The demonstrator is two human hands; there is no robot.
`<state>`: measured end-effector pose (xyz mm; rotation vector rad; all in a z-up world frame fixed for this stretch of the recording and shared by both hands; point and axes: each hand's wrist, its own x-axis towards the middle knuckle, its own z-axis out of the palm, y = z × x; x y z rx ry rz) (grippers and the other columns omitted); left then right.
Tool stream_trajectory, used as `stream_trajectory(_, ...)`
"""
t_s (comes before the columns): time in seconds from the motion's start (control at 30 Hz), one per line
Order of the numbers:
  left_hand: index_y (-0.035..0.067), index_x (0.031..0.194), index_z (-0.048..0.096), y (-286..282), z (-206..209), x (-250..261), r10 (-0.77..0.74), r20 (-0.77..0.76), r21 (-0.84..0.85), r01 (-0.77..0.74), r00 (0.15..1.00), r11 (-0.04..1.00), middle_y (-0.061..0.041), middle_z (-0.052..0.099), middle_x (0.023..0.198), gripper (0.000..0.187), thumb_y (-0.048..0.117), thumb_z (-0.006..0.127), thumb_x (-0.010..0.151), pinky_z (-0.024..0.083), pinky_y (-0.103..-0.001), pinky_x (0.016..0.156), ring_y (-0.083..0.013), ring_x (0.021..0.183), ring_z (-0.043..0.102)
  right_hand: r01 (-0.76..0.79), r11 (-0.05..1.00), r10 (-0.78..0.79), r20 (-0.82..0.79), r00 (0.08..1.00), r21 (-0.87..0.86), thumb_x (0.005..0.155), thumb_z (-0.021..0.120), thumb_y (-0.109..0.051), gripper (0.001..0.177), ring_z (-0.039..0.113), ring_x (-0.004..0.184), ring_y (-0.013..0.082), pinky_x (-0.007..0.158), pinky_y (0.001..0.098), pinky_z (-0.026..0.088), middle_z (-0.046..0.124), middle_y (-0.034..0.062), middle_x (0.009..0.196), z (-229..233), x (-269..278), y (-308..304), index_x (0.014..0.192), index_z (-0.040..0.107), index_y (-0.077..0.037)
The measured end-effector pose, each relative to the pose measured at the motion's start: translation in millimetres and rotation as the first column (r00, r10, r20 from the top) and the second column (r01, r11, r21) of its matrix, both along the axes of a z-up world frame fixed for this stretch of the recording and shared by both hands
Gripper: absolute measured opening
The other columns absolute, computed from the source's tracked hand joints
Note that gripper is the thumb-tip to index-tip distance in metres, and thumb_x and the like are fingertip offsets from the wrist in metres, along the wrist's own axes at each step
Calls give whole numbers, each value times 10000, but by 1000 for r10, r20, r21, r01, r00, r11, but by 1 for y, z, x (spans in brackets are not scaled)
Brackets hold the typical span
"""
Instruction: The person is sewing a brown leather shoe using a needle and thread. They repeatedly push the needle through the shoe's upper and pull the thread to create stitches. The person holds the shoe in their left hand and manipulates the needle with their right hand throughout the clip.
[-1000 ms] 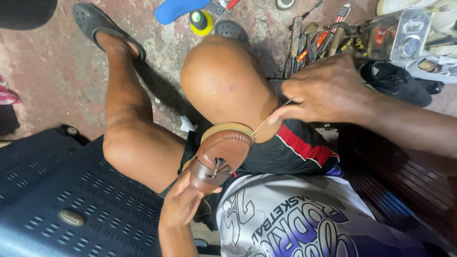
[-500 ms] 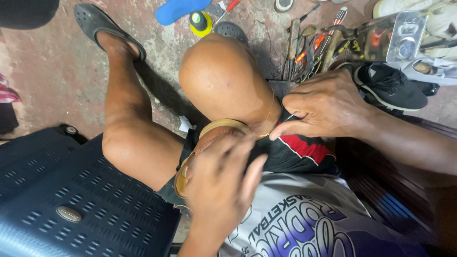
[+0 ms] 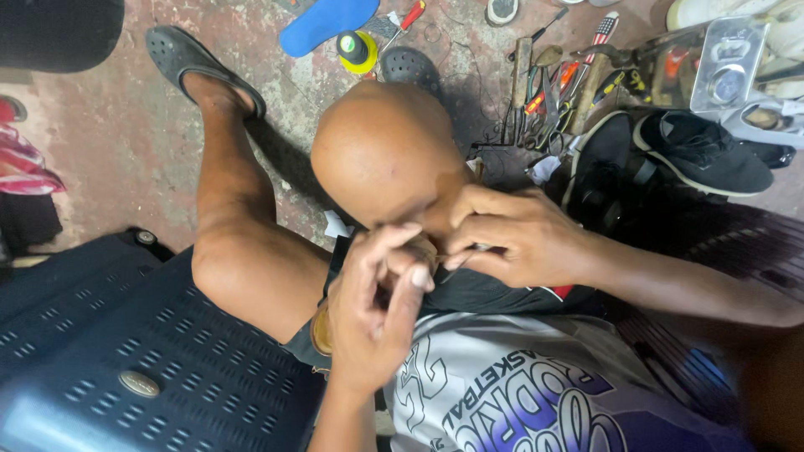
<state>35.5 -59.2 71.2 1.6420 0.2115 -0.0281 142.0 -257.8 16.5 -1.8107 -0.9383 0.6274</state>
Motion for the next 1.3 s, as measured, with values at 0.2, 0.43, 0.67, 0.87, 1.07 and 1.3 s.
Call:
stream_trajectory(0.2,-5,1409,544,-4,20,1,-134,-44,168,139,990,976,-39,742,953,445,-14,655,978,574,-282,877,-128,882,715,-68,996,84,-438,895,52,925,757,-184,200,624,762,96,698,268,514,653,10,846,-9,11,-33,881,627,-39)
stream_trajectory(0.43,88,1445,512,-23,35,21,-230,-13,411,215,973,886,-176,730,1216,543,-37,631,931,619,-342,878,-264,1068,762,-58,997,20,-603,798,-43,887,750,-182,167,593,643,44,561,244,488,668,-15,729,21,17,-52,837,680,-39)
stream_trajectory(0.67,124,1504,464,-20,31,24,-295,-182,372,344,938,862,-116,675,1069,693,76,787,892,574,-338,697,-212,741,698,41,999,-25,-426,904,30,904,786,-174,125,595,668,30,590,235,505,714,-29,754,37,12,-24,901,706,-79)
stream_trajectory(0.87,101,1594,344,-22,25,16,-225,-117,339,252,967,906,-108,602,1133,888,52,814,843,576,-310,683,-185,811,654,-1,1000,0,-35,999,-30,872,733,-232,89,696,708,168,598,307,561,708,17,911,22,-5,-12,928,722,-164)
stream_trajectory(1.07,98,1600,317,-20,22,12,-196,-129,301,227,972,926,-63,574,1031,923,74,851,847,546,-263,631,-136,746,627,232,718,101,428,898,-656,1019,647,-237,126,685,770,228,695,381,573,677,78,892,-39,86,-100,1002,706,-128)
stream_trajectory(1.3,74,1592,325,-15,19,14,-193,-103,293,215,976,932,-113,615,1220,902,76,842,853,558,-260,646,-147,759,658,399,519,8,472,882,-756,986,548,-92,105,657,901,214,816,346,548,668,121,989,-94,159,-196,1018,648,-100)
